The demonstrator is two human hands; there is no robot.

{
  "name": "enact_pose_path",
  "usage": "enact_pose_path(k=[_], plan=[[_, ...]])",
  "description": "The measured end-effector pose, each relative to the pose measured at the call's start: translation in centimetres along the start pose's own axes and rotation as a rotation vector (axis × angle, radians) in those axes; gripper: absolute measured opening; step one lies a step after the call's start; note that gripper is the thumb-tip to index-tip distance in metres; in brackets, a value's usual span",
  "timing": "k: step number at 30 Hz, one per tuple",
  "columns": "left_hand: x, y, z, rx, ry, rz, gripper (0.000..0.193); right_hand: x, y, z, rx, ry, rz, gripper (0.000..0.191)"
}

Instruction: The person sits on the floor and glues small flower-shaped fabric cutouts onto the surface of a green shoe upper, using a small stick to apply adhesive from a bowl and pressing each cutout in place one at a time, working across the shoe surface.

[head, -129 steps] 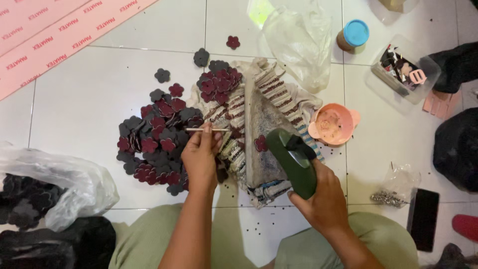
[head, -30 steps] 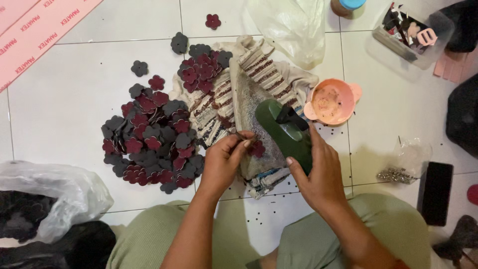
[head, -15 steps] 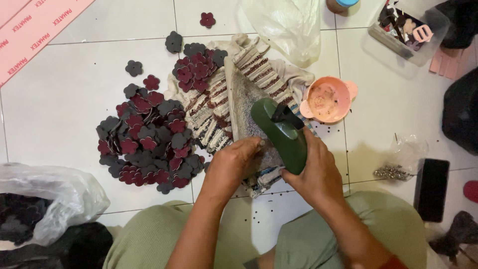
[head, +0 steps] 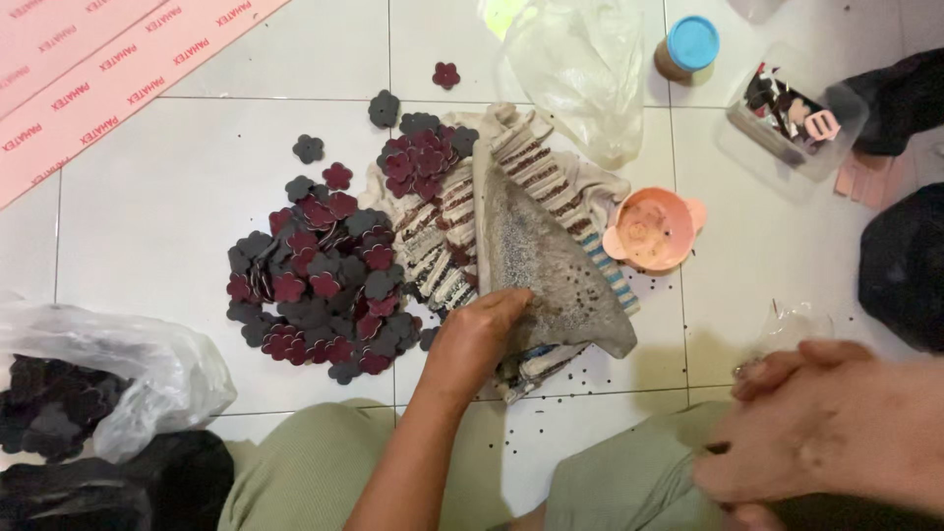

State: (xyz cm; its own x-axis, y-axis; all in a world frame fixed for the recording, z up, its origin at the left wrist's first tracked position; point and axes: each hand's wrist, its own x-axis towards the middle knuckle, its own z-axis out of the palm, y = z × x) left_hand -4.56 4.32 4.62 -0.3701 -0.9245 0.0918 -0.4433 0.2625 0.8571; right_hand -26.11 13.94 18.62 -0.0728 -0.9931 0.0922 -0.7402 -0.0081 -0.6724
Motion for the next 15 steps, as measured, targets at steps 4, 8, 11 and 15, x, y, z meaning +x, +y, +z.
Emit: enact_pose_path(k=[4,8,11,15], plan=[[0.2,0.0,0.3,0.005,0.007,-0.013,0.031,-1.5,3.2,3.0,-0.277,-0.190,-0.087,0.084],[0.6,0.3,0.2,-0.002,-0.050,-0.056,0.023,-2.3,4.4,3.9,-0.180,-0.260,0.309,0.105],[0.4,0.7,-0.3,-0.043,-0.042,-0.088,0.032,-2.1,3.5,2.5,-0.018,-0.260,0.407,0.105],[0.5,0.7,-0.5,-0.069,0.041,0.018,0.033,-0.4,0.5,-1.2,0.203,-0.036,0.247,0.102]])
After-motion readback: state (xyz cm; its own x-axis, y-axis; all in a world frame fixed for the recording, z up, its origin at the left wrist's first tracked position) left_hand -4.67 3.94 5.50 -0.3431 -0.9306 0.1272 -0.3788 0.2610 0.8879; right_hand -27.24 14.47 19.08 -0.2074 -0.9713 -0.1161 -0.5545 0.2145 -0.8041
